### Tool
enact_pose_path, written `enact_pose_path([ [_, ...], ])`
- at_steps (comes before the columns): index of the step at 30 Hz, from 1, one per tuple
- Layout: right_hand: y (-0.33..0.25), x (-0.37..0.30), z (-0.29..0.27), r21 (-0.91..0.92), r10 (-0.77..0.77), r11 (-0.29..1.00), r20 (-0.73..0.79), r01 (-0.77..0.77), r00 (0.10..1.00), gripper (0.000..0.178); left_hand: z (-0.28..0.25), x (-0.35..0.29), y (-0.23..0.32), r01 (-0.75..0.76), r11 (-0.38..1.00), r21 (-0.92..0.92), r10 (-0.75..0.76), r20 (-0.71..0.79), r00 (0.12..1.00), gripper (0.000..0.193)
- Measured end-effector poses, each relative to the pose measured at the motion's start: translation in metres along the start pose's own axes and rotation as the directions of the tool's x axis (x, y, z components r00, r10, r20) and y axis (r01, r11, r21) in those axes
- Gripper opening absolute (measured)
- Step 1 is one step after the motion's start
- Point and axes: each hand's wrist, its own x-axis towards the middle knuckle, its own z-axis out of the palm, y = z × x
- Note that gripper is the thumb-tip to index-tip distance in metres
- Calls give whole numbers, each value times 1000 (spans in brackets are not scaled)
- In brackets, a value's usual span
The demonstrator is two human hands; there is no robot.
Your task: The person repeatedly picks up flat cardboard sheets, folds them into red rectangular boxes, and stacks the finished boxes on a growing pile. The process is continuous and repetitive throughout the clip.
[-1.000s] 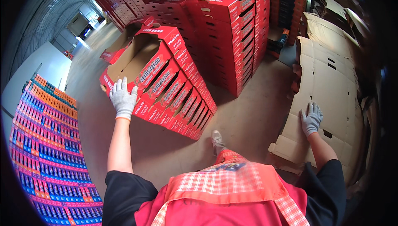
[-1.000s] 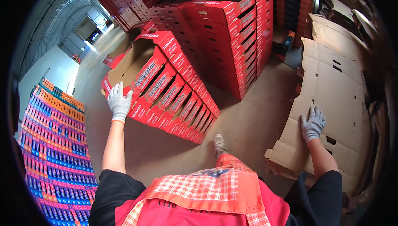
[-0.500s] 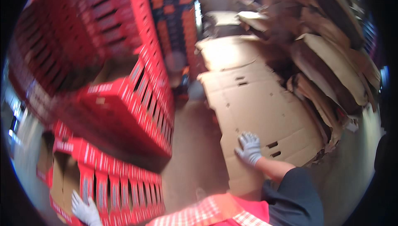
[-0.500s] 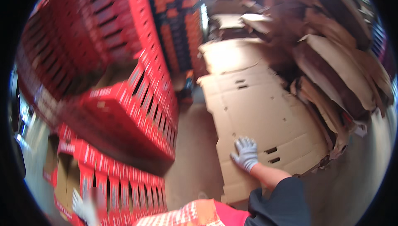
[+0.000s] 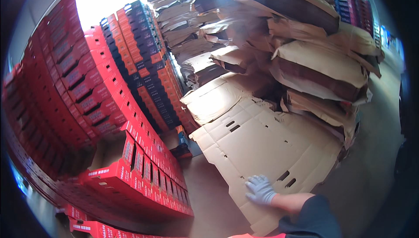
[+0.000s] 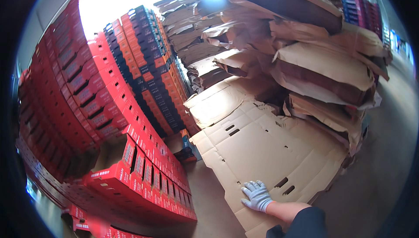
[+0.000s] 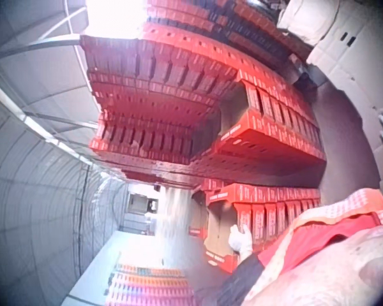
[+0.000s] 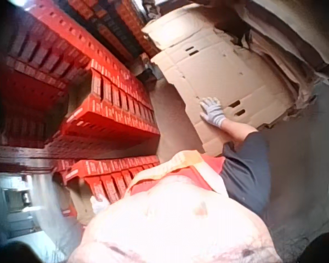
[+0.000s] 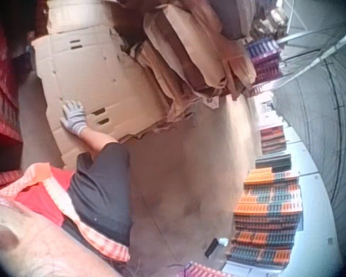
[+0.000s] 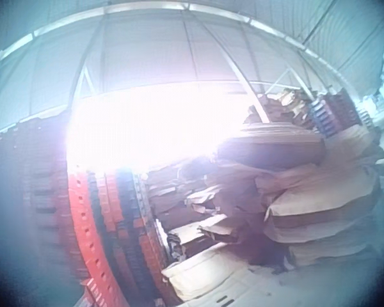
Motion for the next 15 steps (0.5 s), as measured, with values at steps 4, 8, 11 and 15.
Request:
enact_pose_path([
  [4, 1, -1, 2, 18, 14, 1000, 2, -14, 1000, 61, -2, 6, 27, -138, 990, 30, 141, -123, 982, 70],
  [8, 0, -4, 4, 15, 9, 1000, -28, -9, 1000, 59, 14, -4, 70, -407, 912, -41, 382, -271, 883, 70],
  [11, -1, -3, 4, -3, 18, 1000, -2, -18, 1000, 60, 31, -8, 105, -565, 819, -99, 507, -334, 794, 70],
  [15, -4, 0, 2, -42, 12, 999, 26, -11, 1000, 59, 66, -7, 136, -694, 692, -198, 596, -387, 704, 71],
])
